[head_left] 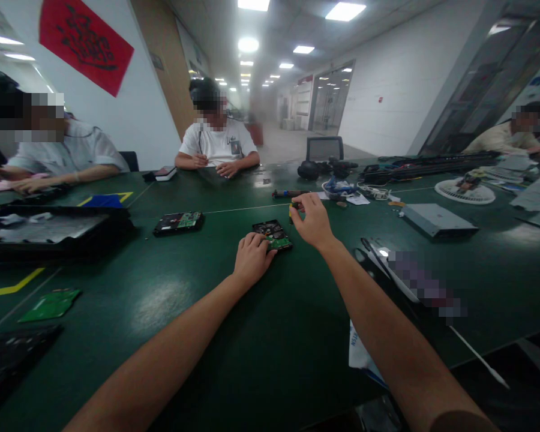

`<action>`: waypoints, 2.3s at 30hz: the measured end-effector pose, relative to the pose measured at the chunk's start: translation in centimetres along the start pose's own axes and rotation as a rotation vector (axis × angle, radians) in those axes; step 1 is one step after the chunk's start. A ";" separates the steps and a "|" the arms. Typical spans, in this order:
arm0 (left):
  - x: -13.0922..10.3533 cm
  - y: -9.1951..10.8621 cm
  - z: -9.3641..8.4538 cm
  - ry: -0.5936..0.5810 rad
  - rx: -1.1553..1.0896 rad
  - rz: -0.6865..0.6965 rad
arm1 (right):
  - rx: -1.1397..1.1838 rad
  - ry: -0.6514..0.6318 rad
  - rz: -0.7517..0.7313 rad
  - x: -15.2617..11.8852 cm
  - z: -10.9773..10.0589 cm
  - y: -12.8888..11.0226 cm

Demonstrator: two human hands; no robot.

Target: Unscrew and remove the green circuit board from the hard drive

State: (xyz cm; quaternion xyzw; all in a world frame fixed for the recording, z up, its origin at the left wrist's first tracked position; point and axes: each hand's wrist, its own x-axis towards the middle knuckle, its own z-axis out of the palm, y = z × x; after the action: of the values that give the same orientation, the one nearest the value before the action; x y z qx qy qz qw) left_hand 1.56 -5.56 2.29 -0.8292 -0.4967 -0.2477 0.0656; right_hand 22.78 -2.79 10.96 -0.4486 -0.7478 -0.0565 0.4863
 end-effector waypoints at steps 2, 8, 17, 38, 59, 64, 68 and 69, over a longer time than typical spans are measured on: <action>0.0 0.1 -0.1 -0.005 0.004 0.024 | 0.003 0.018 0.006 0.0 0.0 0.1; -0.2 0.0 0.0 -0.016 -0.016 0.032 | 0.060 -0.031 0.023 0.2 -0.2 0.2; -0.2 -0.1 -0.1 -0.016 -0.008 0.054 | 0.086 -0.010 0.061 0.2 0.0 0.3; -0.4 -0.2 0.2 -0.008 -0.016 0.030 | 0.073 -0.032 0.017 0.2 -0.2 0.1; -0.3 -0.2 0.3 0.006 -0.015 0.030 | 0.062 -0.003 -0.012 0.3 -0.2 0.0; -0.4 -0.2 0.2 0.004 -0.019 0.030 | 0.066 0.019 0.027 0.2 0.0 0.1; -0.4 -0.3 0.3 0.006 -0.022 0.031 | 0.074 -0.033 -0.004 0.2 0.3 0.1; -0.4 -0.3 0.3 0.006 -0.022 0.031 | 0.070 -0.041 -0.014 0.1 0.3 0.2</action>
State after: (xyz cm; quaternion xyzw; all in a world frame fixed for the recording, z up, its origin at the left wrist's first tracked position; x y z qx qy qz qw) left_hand 1.27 -5.63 1.76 -0.8367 -0.4810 -0.2544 0.0617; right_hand 22.70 -2.46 10.87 -0.4271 -0.7622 -0.0247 0.4858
